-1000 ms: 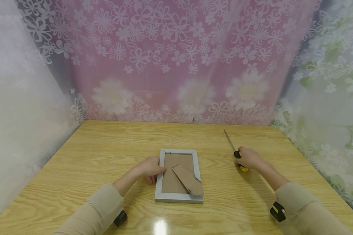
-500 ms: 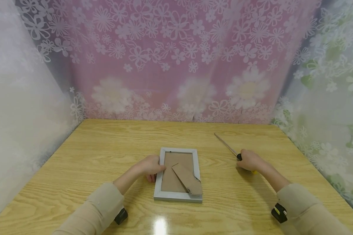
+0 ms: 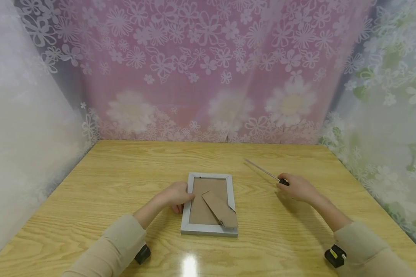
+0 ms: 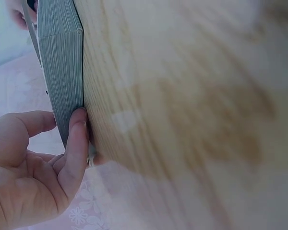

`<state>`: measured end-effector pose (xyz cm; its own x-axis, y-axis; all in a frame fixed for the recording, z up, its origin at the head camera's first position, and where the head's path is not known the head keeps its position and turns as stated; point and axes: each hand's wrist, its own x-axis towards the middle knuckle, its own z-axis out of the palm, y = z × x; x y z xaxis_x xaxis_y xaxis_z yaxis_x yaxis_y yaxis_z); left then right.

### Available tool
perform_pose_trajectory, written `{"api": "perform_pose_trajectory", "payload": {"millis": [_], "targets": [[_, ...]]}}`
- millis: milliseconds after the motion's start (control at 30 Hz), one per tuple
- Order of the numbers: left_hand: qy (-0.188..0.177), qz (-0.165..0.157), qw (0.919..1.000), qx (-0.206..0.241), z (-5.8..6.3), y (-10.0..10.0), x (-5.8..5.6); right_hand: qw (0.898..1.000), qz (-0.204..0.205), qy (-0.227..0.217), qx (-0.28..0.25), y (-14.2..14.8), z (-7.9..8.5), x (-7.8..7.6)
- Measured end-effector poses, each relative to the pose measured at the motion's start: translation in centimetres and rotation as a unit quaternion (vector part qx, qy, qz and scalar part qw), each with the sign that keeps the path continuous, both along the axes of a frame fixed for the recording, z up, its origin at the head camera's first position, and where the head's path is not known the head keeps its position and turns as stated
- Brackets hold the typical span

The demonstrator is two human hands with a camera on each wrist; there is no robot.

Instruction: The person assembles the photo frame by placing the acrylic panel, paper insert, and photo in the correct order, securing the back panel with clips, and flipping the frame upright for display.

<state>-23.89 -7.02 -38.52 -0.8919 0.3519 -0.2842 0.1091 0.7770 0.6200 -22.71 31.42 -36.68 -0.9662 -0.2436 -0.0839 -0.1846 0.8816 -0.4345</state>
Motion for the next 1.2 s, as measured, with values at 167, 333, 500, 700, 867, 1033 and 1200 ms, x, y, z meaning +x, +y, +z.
{"api": "perform_pose_trajectory", "payload": {"millis": [167,333,500,700,867,1033,1200], "targets": [[0.003,0.004,1.0000,-0.002,-0.1,0.1,-0.2,0.998,0.012,-0.020,-0.054,-0.3,0.1,0.7],[0.004,0.005,1.0000,-0.003,0.0,0.1,-0.1,0.997,0.009,-0.040,-0.064,-0.7,0.0,1.3],[0.005,0.003,1.0000,-0.005,0.1,0.2,0.0,0.995,0.028,-0.056,-0.076,-1.4,0.1,1.9],[0.014,0.002,0.9998,-0.014,0.2,0.2,0.1,0.994,0.070,-0.061,-0.065,-1.9,0.3,2.4],[0.021,-0.002,0.9996,-0.021,0.2,0.3,0.1,0.990,0.103,-0.072,-0.062,-1.9,0.1,2.5],[0.022,-0.006,0.9996,-0.017,0.2,0.2,0.0,0.988,0.118,-0.075,-0.059,-1.7,0.0,2.7],[0.022,-0.004,0.9996,-0.017,0.2,0.0,-0.2,0.986,0.124,-0.082,-0.070,-1.5,0.0,2.8]]}}
